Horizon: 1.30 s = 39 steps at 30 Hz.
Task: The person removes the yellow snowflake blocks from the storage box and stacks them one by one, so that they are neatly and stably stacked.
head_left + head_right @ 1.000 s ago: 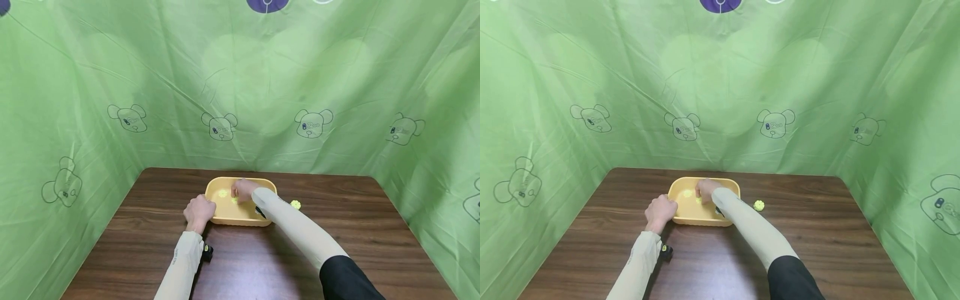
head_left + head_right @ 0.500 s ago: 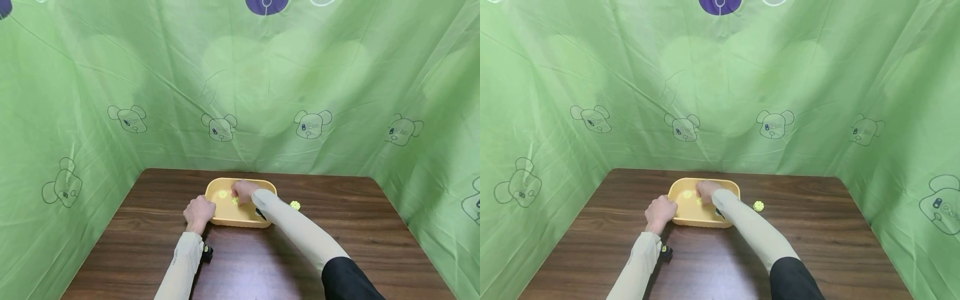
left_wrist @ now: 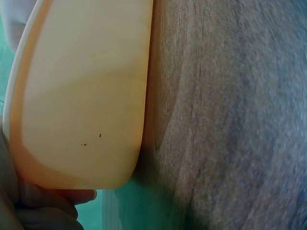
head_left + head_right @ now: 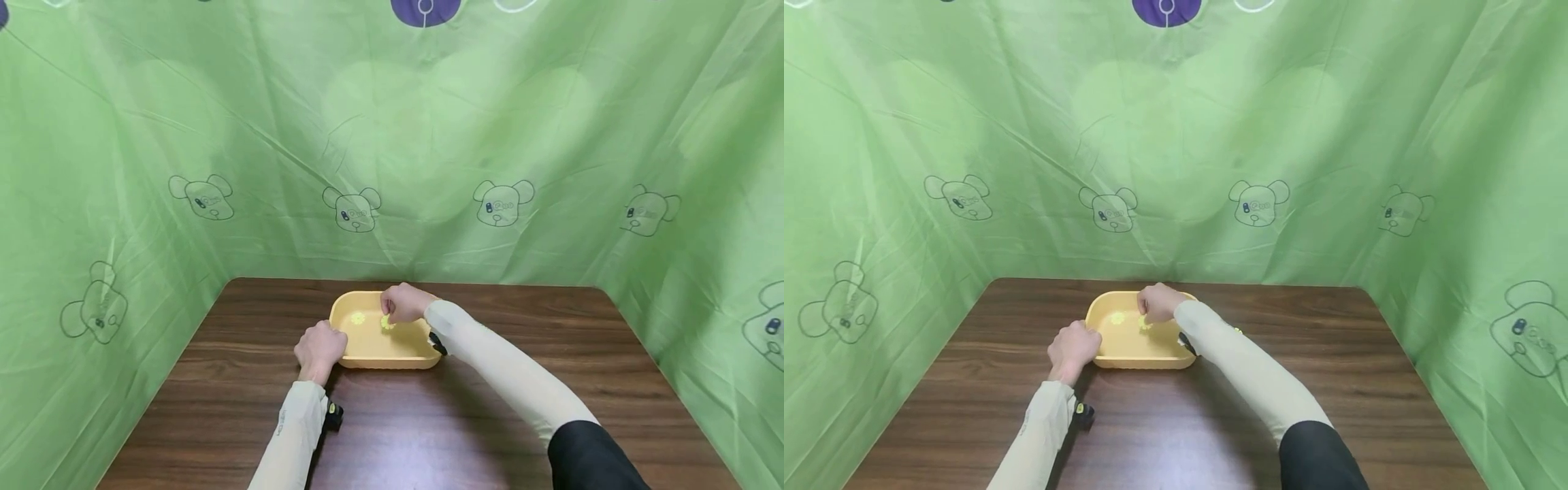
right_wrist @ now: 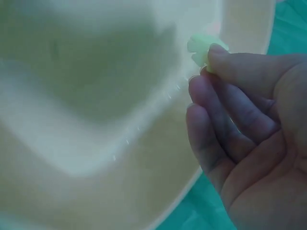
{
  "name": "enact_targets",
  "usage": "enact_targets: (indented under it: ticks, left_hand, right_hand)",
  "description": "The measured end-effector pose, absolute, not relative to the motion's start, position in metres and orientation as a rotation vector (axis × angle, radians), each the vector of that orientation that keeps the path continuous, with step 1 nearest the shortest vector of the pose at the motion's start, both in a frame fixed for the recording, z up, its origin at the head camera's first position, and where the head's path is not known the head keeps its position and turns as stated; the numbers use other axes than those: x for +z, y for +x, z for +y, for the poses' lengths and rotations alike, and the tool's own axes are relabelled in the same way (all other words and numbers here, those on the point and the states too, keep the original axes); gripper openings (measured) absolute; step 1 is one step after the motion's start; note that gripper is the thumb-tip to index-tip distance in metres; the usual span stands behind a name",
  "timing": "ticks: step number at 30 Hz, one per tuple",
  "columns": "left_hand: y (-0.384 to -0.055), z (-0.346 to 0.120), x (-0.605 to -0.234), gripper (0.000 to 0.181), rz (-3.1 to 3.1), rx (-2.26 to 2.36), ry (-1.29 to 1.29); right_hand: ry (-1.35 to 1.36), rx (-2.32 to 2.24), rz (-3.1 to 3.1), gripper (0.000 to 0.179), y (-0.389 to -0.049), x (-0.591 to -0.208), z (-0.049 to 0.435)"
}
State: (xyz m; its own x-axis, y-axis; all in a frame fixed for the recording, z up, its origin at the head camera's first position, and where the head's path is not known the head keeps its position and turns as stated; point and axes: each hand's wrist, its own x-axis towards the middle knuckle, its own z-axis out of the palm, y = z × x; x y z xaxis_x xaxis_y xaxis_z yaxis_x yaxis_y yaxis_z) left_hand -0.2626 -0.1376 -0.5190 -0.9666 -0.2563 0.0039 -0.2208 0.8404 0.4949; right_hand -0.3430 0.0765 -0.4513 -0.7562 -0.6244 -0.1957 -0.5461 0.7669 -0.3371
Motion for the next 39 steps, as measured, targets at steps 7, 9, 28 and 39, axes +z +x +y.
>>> enact_targets:
  ticks: [7, 9, 28, 39]
  left_hand:
    - [-0.263, -0.138, -0.518, 0.025, -2.960, -0.780, 0.380]
    - [-0.262, -0.138, -0.518, 0.026, -2.968, -0.780, 0.380]
    - [-0.262, -0.137, -0.519, 0.025, -2.963, -0.795, 0.373]
    - [-0.264, -0.138, -0.521, 0.026, -2.960, -0.799, 0.380]
  right_hand:
    - [-0.958, -0.539, 2.695, 0.013, -0.349, -0.420, 0.118]
    - [-0.913, -0.623, 2.678, 0.011, -0.349, -0.409, 0.132]
    - [-0.644, -0.759, 2.625, 0.015, -0.344, -0.397, 0.244]
    - [-0.455, -0.793, 2.455, 0.013, -0.334, -0.455, 0.273]
